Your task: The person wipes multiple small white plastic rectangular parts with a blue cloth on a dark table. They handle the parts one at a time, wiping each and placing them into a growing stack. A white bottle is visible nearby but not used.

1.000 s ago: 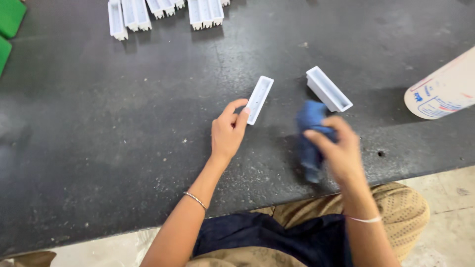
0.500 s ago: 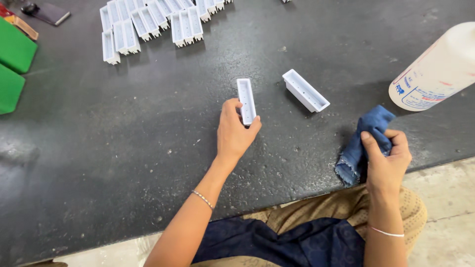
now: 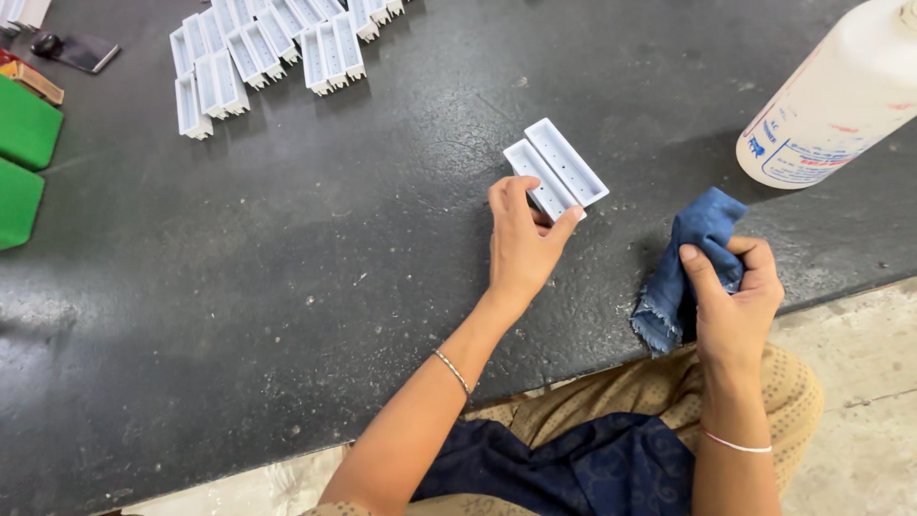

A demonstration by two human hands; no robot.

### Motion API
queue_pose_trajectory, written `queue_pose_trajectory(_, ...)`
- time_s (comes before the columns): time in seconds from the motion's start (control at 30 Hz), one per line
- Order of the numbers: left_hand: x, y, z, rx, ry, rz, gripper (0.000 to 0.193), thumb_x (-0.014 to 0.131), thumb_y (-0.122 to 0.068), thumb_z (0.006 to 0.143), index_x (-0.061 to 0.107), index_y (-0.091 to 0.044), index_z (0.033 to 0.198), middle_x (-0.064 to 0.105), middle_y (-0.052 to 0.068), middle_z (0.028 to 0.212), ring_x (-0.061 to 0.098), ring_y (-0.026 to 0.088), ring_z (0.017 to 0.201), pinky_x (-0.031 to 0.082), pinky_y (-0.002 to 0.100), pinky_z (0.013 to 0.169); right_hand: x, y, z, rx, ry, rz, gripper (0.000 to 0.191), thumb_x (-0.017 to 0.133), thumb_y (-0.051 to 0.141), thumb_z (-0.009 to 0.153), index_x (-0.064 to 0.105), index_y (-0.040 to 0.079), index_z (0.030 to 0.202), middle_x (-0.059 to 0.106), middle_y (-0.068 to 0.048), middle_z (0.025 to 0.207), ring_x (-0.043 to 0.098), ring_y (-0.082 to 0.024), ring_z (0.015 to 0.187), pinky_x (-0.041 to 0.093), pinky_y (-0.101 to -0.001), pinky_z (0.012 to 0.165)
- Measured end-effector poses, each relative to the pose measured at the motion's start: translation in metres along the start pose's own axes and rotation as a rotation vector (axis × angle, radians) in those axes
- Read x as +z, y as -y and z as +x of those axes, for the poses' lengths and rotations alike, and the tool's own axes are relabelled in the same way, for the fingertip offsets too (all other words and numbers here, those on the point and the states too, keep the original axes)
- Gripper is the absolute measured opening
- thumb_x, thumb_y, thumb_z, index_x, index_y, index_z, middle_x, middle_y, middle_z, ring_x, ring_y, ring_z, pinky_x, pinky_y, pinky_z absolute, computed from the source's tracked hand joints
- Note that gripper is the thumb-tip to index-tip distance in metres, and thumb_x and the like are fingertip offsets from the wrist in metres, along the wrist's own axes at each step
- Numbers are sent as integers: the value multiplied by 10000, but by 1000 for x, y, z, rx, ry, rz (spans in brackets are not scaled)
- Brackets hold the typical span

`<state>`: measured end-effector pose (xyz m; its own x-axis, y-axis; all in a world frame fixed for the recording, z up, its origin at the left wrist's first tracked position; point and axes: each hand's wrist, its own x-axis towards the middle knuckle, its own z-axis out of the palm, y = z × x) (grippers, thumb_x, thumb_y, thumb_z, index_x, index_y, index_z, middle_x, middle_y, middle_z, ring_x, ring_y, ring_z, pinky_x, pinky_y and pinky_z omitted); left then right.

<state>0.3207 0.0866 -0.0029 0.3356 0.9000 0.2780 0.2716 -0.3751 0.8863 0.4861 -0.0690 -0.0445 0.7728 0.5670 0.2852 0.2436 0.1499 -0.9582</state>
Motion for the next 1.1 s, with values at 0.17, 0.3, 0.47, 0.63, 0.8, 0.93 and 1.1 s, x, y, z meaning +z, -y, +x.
queue_pose_trajectory(0.17, -2, -8, -16, 344, -116, 376, 654, 799, -315, 899, 453, -32, 1377, 312, 233, 1555, 497, 405, 1318, 420, 531, 1075, 1, 5, 1, 1, -9, -45, 225, 818, 107, 988, 622, 43, 1076, 629, 37, 987, 523, -36, 886, 449, -201, 805)
queue_pose_trajectory(0.3, 0, -13, -26, 413, -76, 487, 716, 768, -328, 896, 417, -25, 1441, 298, 246, 1549, 381, 446, 1408, 294, 573, 1154, 1, 2, 1, -31, -7, -70, 228, 823, 105, 1004, 622, 35, 1084, 636, 30, 1013, 532, -43, 919, 458, -210, 840)
queue_pose_trajectory(0.47, 15, -7, -24, 485, -10, 573, 538, 676, -239, 979, 507, -111, 1474, 467, 197, 1448, 458, 380, 1380, 333, 539, 1185, -3, -10, -1, -24, -11, -64, 229, 824, 115, 1000, 619, 34, 1062, 634, 34, 992, 530, -42, 904, 458, -213, 843)
queue_pose_trajectory(0.63, 38, 7, -4, 507, -24, 675, 343, 591, -239, 1030, 584, -144, 1360, 550, 171, 1367, 532, 334, 1271, 364, 510, 1140, -11, -21, 2, -157, -28, -289, 235, 832, 94, 994, 641, -15, 1077, 650, -19, 1020, 571, -82, 951, 489, -252, 944)
queue_pose_trajectory(0.8, 40, 20, 9, 567, -69, 675, 241, 584, -271, 1028, 609, -141, 1229, 566, 113, 1316, 560, 259, 1138, 378, 463, 1091, -12, -38, 7, -132, -16, -221, 263, 835, 58, 1011, 591, -29, 1056, 631, -51, 1061, 561, -102, 959, 484, -243, 917)
queue_pose_trajectory(0.93, 37, 30, 23, 597, -64, 749, 227, 586, -288, 1019, 614, -152, 1199, 570, 53, 1254, 554, 217, 1088, 389, 419, 1037, -11, -55, 9, -131, 22, 10, 259, 820, 6, 1027, 570, -5, 1090, 650, -43, 1124, 576, -76, 996, 504, -217, 985)
queue_pose_trajectory(1.1, 25, 52, 61, 651, -52, 844, 266, 577, -287, 1006, 612, -138, 1224, 573, 37, 1223, 555, 210, 1092, 400, 395, 979, -18, -77, 14, -209, 29, 3, 251, 804, -63, 1027, 564, -39, 1094, 628, -72, 1100, 588, -99, 1007, 489, -229, 988)
